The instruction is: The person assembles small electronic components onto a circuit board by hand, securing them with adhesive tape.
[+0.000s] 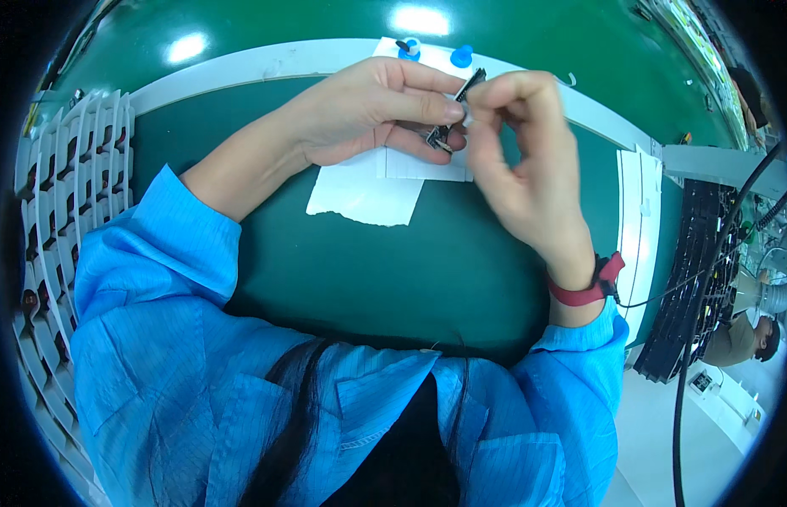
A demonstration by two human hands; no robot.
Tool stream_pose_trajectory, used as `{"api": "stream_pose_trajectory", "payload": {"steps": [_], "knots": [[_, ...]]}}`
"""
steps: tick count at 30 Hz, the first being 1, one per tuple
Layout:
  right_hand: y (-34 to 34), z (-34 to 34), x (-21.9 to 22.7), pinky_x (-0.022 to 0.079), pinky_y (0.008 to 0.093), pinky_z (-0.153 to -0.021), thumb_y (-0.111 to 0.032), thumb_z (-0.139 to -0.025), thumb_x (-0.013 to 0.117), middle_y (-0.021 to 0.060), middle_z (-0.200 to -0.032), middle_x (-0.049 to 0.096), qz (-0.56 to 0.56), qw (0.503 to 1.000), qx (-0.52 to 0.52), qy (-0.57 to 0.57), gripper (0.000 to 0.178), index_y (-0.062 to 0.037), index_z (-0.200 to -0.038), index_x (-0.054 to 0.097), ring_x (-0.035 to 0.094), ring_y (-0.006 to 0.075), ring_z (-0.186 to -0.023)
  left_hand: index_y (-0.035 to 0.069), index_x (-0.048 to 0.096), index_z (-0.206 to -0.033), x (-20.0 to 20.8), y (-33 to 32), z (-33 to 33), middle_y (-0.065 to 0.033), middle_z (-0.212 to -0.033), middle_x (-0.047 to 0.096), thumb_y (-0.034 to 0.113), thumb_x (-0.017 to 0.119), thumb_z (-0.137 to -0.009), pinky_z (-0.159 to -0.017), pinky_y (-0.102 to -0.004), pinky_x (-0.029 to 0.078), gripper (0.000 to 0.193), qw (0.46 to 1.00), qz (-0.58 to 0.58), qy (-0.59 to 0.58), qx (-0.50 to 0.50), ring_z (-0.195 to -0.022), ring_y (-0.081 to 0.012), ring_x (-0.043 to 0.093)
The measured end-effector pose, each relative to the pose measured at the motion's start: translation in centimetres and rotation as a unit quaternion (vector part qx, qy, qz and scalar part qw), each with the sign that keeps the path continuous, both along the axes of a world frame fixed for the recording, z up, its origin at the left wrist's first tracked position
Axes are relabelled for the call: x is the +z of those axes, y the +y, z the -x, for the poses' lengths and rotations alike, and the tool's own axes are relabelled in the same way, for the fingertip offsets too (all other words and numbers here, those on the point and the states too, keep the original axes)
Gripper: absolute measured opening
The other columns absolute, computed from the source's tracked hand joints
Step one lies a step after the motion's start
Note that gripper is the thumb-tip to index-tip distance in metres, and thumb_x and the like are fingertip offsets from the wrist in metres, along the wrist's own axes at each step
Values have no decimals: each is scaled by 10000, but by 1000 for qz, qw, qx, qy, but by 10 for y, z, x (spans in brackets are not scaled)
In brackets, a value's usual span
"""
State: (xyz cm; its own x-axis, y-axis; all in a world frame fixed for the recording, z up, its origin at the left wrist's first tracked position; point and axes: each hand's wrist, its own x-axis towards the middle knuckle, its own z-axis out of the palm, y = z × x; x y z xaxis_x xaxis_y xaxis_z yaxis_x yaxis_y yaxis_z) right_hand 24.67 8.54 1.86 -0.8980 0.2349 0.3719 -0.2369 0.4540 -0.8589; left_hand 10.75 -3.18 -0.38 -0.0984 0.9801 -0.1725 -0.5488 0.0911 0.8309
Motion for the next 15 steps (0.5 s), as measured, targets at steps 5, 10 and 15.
{"api": "stream_pose_trajectory", "payload": {"steps": [5, 10, 15], "knots": [[39, 15, 0, 387, 172, -660, -9, -840, 513, 47, -874, 536, 35, 998, -46, 28, 161, -20, -967, 416, 478, 59, -758, -36, 550, -1070, -3, 1, 4, -117, -909, 611, 134, 569, -848, -747, -300, 541, 280, 999, -11, -43, -5, -837, -180, 619], [99, 32, -27, 427, 208, -692, -104, -832, 575, 62, -866, 589, -183, 930, -317, 12, 219, 7, -1003, 493, 534, 94, -756, -36, 552, -1051, -2, 2, 6, -115, -892, 613, 142, 558, -856, -755, -296, 539, 264, 999, -27, -37, -16, -845, -180, 621], [19, 20, 9, 452, 234, -688, -64, -733, 684, 72, -863, 606, -39, 994, -42, 92, 360, 17, -1037, 508, 549, 120, -783, -32, 550, -1053, -5, -1, 10, -110, -904, 612, 141, 544, -865, -768, -290, 536, 256, 996, -42, -82, -21, -854, -175, 620]]}}
